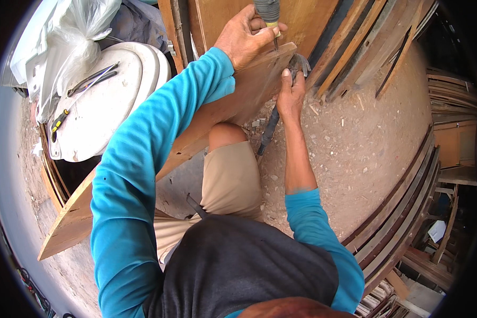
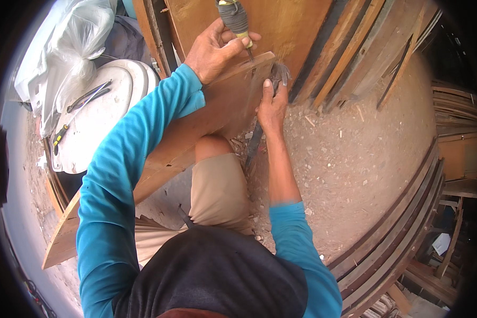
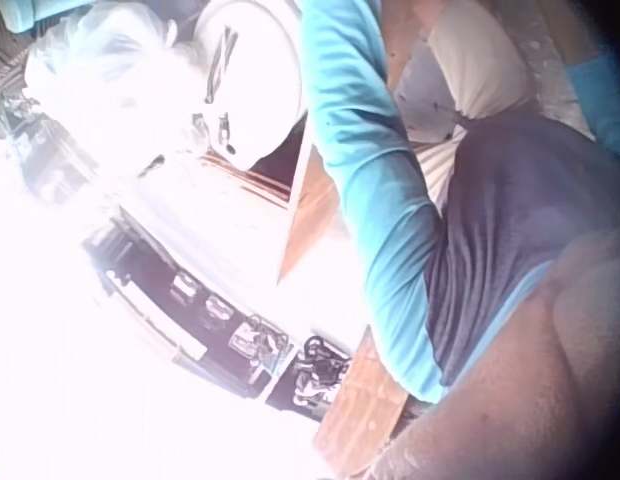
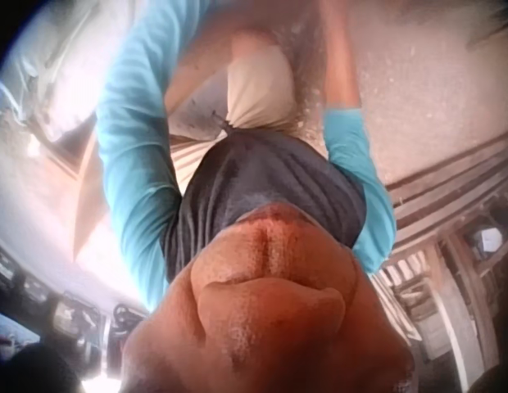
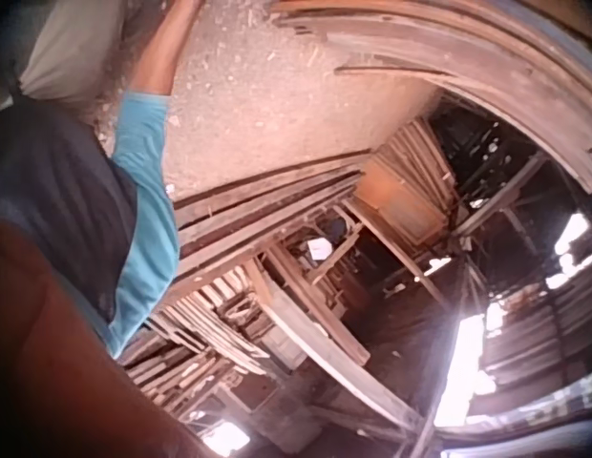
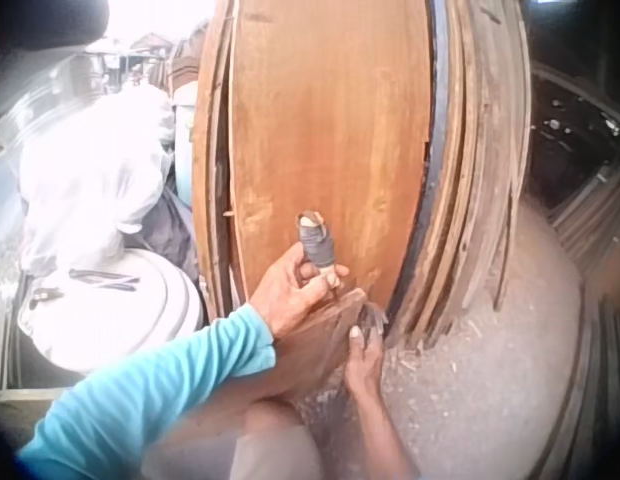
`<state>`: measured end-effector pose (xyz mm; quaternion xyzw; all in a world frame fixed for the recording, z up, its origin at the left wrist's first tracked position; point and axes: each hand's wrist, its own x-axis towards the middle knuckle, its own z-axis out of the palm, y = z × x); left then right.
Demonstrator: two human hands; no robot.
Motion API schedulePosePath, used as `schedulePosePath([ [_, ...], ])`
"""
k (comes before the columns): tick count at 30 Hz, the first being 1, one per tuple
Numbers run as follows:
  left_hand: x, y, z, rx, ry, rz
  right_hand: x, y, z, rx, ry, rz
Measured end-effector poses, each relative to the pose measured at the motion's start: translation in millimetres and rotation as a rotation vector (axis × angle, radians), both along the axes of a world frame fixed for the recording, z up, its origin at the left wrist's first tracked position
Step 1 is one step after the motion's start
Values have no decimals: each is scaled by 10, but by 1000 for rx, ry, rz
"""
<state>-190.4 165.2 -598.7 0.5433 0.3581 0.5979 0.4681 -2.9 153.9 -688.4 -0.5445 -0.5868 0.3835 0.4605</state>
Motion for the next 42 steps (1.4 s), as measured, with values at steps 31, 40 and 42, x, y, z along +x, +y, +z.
schedulePosePath([
  [31, 17, -32, -12, 169, 299, -17, 356, -91, 2587, 690, -836, 495],
  [40, 147, -23, -2, 165, 306, -59, 472, -330, 3572, 570, -354, 889],
  [42, 46, -13, -130, 139, 314, -22, 329, -140, 2984, 863, -667, 584],
])
